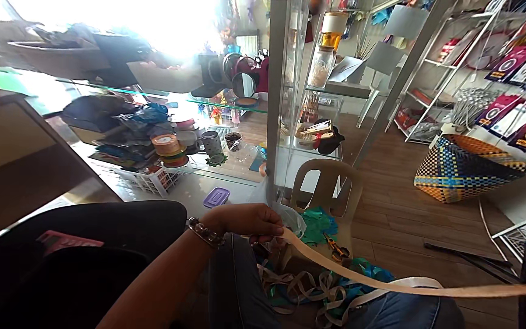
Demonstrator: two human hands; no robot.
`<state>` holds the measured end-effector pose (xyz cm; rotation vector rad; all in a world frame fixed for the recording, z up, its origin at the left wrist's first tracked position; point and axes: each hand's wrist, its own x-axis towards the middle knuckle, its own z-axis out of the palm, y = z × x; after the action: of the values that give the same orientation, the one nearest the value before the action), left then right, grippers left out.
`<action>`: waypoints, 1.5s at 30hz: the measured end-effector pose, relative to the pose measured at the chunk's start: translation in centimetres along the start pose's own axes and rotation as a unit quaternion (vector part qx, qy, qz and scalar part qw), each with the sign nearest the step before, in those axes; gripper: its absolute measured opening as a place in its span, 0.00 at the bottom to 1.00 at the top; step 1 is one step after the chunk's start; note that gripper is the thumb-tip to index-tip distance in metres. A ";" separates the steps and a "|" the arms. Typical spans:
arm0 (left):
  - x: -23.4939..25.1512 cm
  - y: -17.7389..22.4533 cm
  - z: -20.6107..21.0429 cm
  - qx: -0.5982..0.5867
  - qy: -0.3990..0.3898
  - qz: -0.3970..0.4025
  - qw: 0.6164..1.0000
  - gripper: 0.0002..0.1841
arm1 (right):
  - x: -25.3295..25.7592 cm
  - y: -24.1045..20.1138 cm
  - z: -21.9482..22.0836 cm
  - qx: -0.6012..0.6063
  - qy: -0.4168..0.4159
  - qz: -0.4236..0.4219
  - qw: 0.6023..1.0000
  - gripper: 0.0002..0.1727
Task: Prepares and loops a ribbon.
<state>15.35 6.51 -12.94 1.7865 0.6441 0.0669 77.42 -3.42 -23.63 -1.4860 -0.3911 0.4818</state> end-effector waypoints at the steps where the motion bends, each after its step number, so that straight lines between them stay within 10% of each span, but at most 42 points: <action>1: 0.7 0.9 0.0 0.015 0.000 0.007 1.000 0.14 | -1.4 -1.5 2.3 -0.020 -0.069 -0.059 0.996 0.10; 4: 3.2 4.5 0.7 0.070 -0.017 0.052 0.996 0.14 | -10.9 -7.6 9.9 -0.022 -0.310 -0.174 0.934 0.06; 9: 5.7 10.1 2.4 0.123 -0.054 0.102 0.986 0.14 | -22.4 -10.6 17.1 0.029 -0.643 -0.141 0.753 0.04; 13: 5.1 11.1 2.3 0.128 -0.042 0.111 0.985 0.14 | -24.3 -10.5 18.6 0.091 -0.751 -0.032 0.653 0.01; 19: 4.0 10.1 1.9 0.106 -0.003 0.113 0.988 0.14 | -23.8 -10.2 18.8 0.060 -0.793 0.009 0.607 0.02; 33: 2.4 2.2 -0.9 -0.016 0.011 0.054 0.998 0.09 | -16.9 -13.2 14.9 -0.016 -0.659 -0.133 0.740 0.03; 38: 3.3 -1.3 -1.5 0.169 0.074 -0.046 0.982 0.09 | -14.9 -14.4 12.6 -0.014 -0.615 -0.204 0.762 0.03; 41: 3.3 -0.2 -1.1 0.368 0.120 -0.195 0.901 0.19 | -15.9 -14.9 12.8 -0.347 -0.535 -0.299 0.709 0.09; 45: 3.2 2.8 -0.1 0.377 0.223 -0.127 0.890 0.17 | -15.5 -14.6 11.4 -0.159 -0.664 -0.257 0.684 0.06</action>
<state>19.12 7.58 -11.21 2.4376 1.3704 0.0508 59.25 -2.33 -7.77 -0.9977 -2.0762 1.0149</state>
